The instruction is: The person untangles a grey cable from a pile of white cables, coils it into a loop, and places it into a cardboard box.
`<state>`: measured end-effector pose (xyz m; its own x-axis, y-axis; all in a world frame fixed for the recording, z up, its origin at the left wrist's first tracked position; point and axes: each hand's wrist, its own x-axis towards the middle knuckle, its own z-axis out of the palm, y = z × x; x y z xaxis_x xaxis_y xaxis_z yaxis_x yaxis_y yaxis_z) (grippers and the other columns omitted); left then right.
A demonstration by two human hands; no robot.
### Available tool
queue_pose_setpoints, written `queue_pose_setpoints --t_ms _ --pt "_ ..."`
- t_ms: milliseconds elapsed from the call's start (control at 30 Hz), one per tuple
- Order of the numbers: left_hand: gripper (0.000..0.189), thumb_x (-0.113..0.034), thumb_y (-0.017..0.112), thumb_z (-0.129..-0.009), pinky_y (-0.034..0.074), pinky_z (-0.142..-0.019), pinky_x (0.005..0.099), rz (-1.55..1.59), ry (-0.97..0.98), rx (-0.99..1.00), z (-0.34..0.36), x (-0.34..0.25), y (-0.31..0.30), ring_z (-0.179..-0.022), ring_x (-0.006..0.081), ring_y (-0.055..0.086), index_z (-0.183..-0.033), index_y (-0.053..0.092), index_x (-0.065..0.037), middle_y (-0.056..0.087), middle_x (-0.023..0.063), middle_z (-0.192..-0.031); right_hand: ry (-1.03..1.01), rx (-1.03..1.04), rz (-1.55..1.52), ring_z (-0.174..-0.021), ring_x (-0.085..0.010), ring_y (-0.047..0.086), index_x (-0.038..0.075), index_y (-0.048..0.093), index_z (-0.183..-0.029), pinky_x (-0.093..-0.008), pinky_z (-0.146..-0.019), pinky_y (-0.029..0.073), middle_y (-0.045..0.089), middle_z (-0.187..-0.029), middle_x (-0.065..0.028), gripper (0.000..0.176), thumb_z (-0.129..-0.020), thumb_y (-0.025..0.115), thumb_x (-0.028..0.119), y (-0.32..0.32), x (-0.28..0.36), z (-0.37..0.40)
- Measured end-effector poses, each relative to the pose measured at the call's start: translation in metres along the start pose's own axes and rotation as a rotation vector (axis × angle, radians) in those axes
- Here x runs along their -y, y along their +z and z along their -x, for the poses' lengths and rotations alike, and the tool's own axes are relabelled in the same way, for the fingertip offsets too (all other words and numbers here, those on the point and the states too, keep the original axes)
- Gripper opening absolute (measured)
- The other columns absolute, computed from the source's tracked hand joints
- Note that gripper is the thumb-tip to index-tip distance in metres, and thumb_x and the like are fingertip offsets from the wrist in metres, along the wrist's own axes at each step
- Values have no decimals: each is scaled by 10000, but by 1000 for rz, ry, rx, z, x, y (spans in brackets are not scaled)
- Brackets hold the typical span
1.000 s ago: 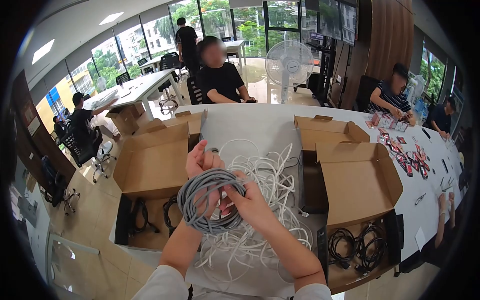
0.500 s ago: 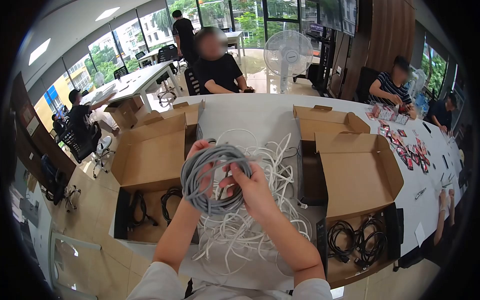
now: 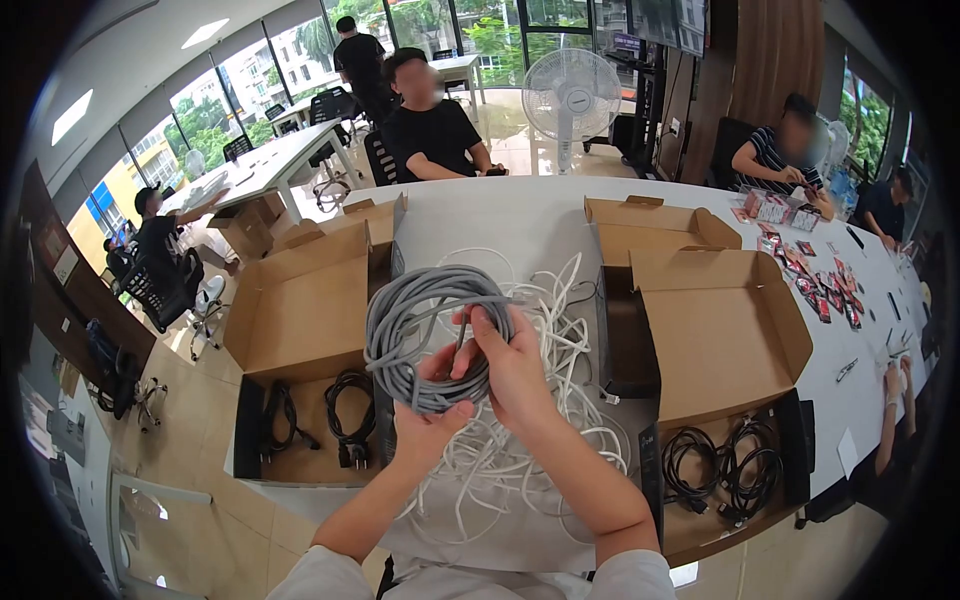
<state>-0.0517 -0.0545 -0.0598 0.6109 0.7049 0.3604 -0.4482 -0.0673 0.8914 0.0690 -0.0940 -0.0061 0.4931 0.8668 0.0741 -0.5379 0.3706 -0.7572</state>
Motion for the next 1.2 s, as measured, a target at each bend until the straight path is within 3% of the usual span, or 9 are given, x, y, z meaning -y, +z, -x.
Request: queue_pose_setpoints --t_ms 67,167,367,567,667,867,967,1200 --pt "698 -27 746 -740 432 -947 305 -19 4 -37 2 -2 3 -1107 161 535 -1324 372 56 508 133 -1250 5 36 -7 -561 -130 539 22 519 -1035 -260 -507 466 584 -847 -76 190 -952 518 193 -2 -1 -1" --pt "636 -41 750 -752 473 -891 288 -19 2 -130 8 4 4 -1053 159 569 -1282 413 58 539 123 -1206 18 42 66 -557 -125 537 19 543 -1073 -274 -516 475 533 -682 -46 222 -950 525 203 -6 3 -2" --pt "471 -173 717 -822 472 -608 223 -23 -29 -116 11 15 -4 -710 114 596 -1191 514 38 637 87 -976 -12 -1 60 -511 -77 445 33 525 -1058 -290 -556 526 435 -622 15 195 -951 528 196 -6 1 -6" --pt "522 -297 693 -837 494 -679 257 -45 -118 -51 15 21 -20 -770 120 608 -1197 507 32 644 77 -971 -146 11 206 -488 -59 430 34 507 -1001 -275 -506 522 540 -746 -40 132 -952 510 157 -11 4 -12" --pt "529 -260 706 -831 503 -748 286 35 -90 -61 16 17 -15 -867 137 614 -1220 489 26 635 88 -1034 -136 -33 162 -478 -54 426 36 512 -988 -262 -490 510 575 -815 -66 110 -951 503 139 -12 3 -12" --pt "497 -82 706 -806 472 -896 324 151 -202 -98 12 8 -6 -1058 171 567 -1234 476 23 555 112 -1212 12 13 87 -466 -72 433 16 527 -949 -262 -463 479 591 -809 -80 119 -915 539 129 -10 7 -9" --pt "491 -19 675 -803 429 -964 340 68 -202 -38 10 -1 -5 -1116 184 537 -1244 464 26 540 120 -1229 61 41 74 -461 -83 437 -4 541 -907 -261 -456 465 607 -792 -91 127 -894 552 122 -9 12 -7" --pt "524 -53 720 -772 411 -946 305 159 -203 -17 12 8 -15 -1073 150 540 -1230 482 37 568 84 -1162 115 90 74 -429 -92 424 -7 563 -894 -278 -441 465 631 -779 -110 120 -873 530 107 -6 18 -5"
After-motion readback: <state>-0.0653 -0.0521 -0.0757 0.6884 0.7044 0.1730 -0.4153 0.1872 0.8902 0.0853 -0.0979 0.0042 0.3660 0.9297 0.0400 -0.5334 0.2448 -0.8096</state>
